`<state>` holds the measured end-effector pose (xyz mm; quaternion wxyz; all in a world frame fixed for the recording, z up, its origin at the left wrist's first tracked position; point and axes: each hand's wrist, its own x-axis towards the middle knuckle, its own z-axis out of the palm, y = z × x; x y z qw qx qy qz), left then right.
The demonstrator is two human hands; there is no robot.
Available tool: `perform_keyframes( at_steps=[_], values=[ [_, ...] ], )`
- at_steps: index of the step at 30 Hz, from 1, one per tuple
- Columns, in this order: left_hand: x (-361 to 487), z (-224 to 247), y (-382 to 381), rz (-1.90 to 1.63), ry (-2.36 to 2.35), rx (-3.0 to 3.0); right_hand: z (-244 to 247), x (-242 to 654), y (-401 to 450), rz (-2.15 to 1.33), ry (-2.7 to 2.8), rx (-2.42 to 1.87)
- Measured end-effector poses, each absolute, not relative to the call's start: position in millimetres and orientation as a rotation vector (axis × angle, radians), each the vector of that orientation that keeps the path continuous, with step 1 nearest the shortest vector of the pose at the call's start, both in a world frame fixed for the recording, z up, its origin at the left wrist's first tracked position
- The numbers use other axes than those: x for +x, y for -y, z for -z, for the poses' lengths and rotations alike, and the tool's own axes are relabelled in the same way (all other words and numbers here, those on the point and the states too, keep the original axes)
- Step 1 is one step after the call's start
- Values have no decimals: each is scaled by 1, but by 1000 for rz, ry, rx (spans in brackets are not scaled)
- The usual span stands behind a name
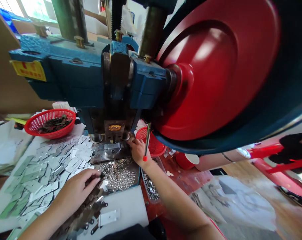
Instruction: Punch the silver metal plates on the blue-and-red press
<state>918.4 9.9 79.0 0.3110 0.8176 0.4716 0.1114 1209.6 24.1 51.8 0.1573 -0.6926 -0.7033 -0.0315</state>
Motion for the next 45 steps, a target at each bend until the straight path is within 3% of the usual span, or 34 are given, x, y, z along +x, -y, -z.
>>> perform_keyframes(
  at_steps=[12,24,29,45],
  values=[
    [915,-74,-10,-481,-1298,2130,-51,1186,25,40,1937,-1842],
    [931,-92,-33,-616,-1391,1981,-85,1151,-19,19,1761,-1698],
    [946,-104,-50,-728,-1348,1926,-95,1137,-35,117,1871,-1818],
    [973,-98,-84,-779,-1334,1831,-104,1150,-19,163,2153,-1594]
  ],
)
